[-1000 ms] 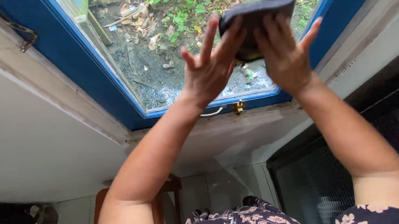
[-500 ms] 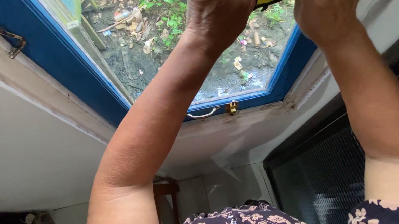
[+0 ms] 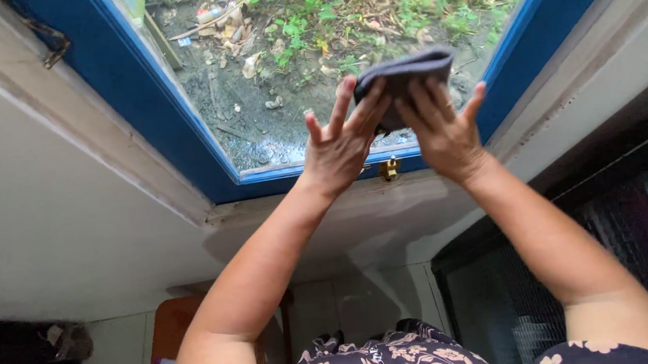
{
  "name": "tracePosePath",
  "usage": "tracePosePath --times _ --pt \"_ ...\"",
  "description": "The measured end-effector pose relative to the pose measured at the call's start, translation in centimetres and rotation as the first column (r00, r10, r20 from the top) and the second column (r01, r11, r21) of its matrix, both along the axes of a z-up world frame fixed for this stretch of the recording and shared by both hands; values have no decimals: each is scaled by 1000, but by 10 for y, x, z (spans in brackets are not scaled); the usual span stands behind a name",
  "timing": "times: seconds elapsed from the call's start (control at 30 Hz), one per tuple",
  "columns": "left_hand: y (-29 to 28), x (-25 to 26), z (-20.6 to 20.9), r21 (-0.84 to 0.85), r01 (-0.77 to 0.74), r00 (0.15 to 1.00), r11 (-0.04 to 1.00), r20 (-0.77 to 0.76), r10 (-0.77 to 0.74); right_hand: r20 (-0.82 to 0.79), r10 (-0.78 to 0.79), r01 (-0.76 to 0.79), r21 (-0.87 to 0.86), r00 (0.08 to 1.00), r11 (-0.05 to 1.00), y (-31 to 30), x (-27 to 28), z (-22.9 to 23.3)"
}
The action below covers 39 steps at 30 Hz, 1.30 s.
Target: Cleaning a window pane and its frame using a spray bottle and a cloth.
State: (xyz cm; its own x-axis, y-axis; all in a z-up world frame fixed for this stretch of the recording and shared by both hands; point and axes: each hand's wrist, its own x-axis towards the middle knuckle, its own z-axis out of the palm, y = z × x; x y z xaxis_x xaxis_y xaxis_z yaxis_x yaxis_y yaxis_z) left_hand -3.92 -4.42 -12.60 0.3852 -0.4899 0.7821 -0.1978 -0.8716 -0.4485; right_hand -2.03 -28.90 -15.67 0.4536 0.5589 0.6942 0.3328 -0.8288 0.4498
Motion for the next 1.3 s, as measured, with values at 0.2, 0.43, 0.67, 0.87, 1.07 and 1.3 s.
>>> tracePosePath --times 0.2,0.43,0.67,0.87,1.07,1.3 --pt "34 -14 -37 46 -93 989 995 -115 98 -155 197 -188 70 968 980 32 -9 -23" --pt "56 -5 49 -18 -136 989 991 58 136 12 52 -52 -18 999 998 58 14 57" --pt "83 9 145 -160 11 992 987 -119 -30 -88 213 -193 194 973 962 97 0 194" --pt "99 -5 170 -287 -6 890 958 -438 -126 -190 200 -151 245 961 958 115 5 203" --pt "120 -12 84 -56 -182 982 982 46 185 20 208 -209 57 978 976 115 27 116" --pt "130 -28 -16 -10 -283 946 959 -166 277 -10 220 -220 -62 975 973 130 17 26"
